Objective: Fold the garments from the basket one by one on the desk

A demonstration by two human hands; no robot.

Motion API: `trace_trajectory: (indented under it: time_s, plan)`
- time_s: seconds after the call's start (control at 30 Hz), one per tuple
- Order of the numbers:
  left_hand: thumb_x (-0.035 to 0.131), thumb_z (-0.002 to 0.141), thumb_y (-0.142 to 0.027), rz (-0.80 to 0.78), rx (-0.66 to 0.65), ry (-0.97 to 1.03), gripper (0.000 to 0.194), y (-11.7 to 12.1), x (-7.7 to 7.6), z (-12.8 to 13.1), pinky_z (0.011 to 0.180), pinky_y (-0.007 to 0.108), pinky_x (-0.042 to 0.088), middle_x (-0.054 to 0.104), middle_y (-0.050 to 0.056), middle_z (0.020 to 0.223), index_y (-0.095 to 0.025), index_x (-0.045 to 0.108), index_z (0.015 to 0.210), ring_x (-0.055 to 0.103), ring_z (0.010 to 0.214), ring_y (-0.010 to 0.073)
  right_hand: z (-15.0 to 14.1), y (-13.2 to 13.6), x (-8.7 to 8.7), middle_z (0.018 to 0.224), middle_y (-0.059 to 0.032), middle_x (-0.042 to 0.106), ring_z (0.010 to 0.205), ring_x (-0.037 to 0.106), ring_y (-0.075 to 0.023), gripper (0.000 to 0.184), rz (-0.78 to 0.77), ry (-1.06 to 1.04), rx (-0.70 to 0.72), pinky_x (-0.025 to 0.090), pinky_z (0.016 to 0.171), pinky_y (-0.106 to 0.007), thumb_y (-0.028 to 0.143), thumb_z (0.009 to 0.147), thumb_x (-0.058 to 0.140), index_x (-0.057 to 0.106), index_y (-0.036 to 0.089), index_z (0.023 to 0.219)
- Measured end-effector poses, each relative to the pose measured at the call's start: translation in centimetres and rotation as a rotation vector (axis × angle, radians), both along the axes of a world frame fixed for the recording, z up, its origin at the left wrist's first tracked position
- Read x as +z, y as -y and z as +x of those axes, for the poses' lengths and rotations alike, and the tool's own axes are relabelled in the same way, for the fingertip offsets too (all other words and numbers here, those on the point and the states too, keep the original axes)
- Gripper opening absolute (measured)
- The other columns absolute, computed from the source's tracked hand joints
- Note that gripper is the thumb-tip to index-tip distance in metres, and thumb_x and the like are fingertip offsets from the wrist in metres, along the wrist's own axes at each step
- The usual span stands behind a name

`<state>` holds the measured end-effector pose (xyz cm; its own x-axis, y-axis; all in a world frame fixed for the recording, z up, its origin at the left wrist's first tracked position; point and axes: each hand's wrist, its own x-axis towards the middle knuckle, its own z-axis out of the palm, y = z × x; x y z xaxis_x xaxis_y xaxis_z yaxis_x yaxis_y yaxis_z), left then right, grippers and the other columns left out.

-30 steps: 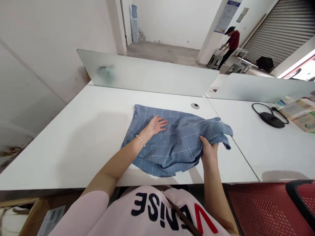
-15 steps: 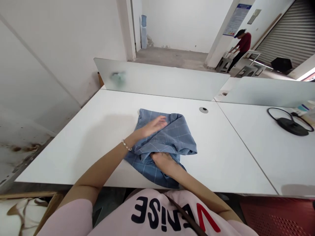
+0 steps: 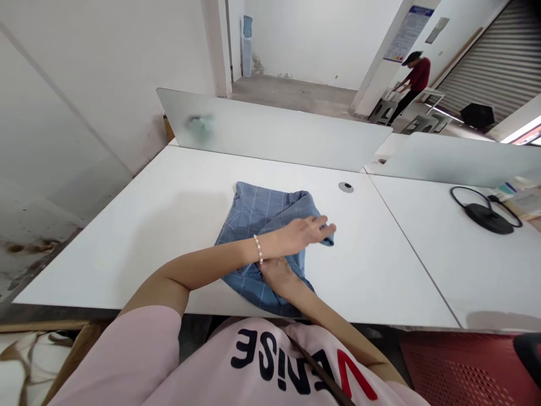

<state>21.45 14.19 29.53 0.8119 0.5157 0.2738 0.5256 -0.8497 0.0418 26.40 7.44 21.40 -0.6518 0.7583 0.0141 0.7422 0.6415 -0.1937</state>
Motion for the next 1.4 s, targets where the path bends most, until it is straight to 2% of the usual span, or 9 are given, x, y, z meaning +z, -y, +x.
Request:
trace_trajectory:
  time_s: [0.1,0.17,0.3,0.4,0.57,0.77,0.93,1.2,1.4]
  plan:
    - [0.044,0.085,0.003,-0.155,0.105,0.403,0.053,-3.7,2.3,-2.7,0.082,0.029,0.055,0.06,0.009,0.122,-0.023,0.046,0.132,0.065,0.097,0.0167,0.9,0.4,1.0,0.121,-0.0166,0.066,0.109,0.066,-0.0236,0.033,0.025,0.088,0.077,0.055,0.095,-0.036,0.004,0.095,0.047,0.068,0.011,0.119]
    - [0.056,0.082,-0.003,-0.193,0.216,0.751,0.044,-7.2,2.4,-5.4,0.1,0.033,0.051,0.062,0.006,0.119,-0.022,0.05,0.121,0.062,0.111,0.0189,1.1,0.7,1.9,0.139,-0.0202,0.056,0.112,0.065,-0.0244,0.047,0.096,0.111,0.102,0.056,0.091,-0.034,0.002,0.093,0.042,0.059,0.01,0.136]
    - [0.069,0.068,-0.009,-0.368,0.558,1.137,0.043,-13.1,-2.2,-11.7,0.099,0.038,0.052,0.064,0.005,0.106,-0.02,0.049,0.104,0.065,0.104,0.022,1.9,1.8,3.1,0.152,-0.0176,0.044,0.106,0.067,-0.0217,0.068,0.181,0.065,0.107,0.058,0.079,-0.03,-0.003,0.086,0.04,0.041,0.012,0.152]
    - [0.072,0.061,-0.009,-0.549,0.834,1.041,0.042,-14.2,-7.1,-14.9,0.099,0.044,0.05,0.062,0.003,0.094,-0.02,0.046,0.093,0.065,0.096,0.0236,2.4,2.9,2.9,0.148,-0.0168,0.048,0.091,0.069,-0.0183,0.07,0.173,0.06,0.117,0.057,0.067,-0.028,-0.001,0.084,0.042,0.039,0.014,0.152]
    - [0.069,0.069,-0.01,-0.484,0.879,0.862,0.043,-13.0,-10.6,-15.4,0.099,0.046,0.048,0.062,0.008,0.102,-0.022,0.044,0.101,0.064,0.098,0.0246,2.4,4.3,1.7,0.141,-0.0166,0.052,0.09,0.067,-0.0167,0.059,0.109,0.043,0.247,0.056,0.068,-0.026,0.003,0.087,0.046,0.046,0.012,0.145]
    - [0.06,0.082,-0.009,-0.244,0.818,0.71,0.041,-12.2,-10.3,-14.5,0.101,0.043,0.047,0.06,0.015,0.118,-0.019,0.043,0.118,0.06,0.11,0.026,2.8,4.7,0.8,0.132,-0.0149,0.057,0.106,0.062,-0.0225,0.039,-0.036,-0.081,0.302,0.056,0.092,-0.035,0.021,0.094,0.06,0.06,0.01,0.132]
    - [0.066,0.084,-0.024,-0.123,0.843,0.613,0.046,-9.7,-9.6,-15.4,0.11,0.052,0.039,0.05,0.02,0.13,-0.015,0.046,0.124,0.046,0.129,0.0354,3.5,4.5,-0.6,0.137,-0.0108,0.055,0.119,0.059,-0.0207,0.037,-0.169,-0.333,0.253,0.052,0.103,-0.032,0.031,0.095,0.064,0.065,0.014,0.128]
    - [0.036,0.096,-0.067,-0.529,1.01,0.507,0.074,-3.1,-9.0,-17.2,0.098,0.048,0.047,0.064,0.02,0.113,-0.009,0.038,0.141,0.064,0.111,0.0361,3.4,4.4,-1.8,0.131,-0.012,0.059,0.116,0.061,-0.0218,0.036,-0.132,-0.412,0.245,0.055,0.1,-0.036,0.035,0.099,0.058,0.067,0.014,0.127]
    - [0.073,0.077,-0.063,-0.677,1.004,0.836,0.077,-1.3,-9.0,-16.1,0.095,0.046,0.052,0.066,0.019,0.121,-0.014,0.05,0.131,0.066,0.11,0.0343,3.3,4.4,-1.8,0.129,-0.0117,0.061,0.115,0.062,-0.0218,0.031,-0.117,-0.411,0.209,0.057,0.098,-0.036,0.025,0.096,0.06,0.069,0.016,0.125]
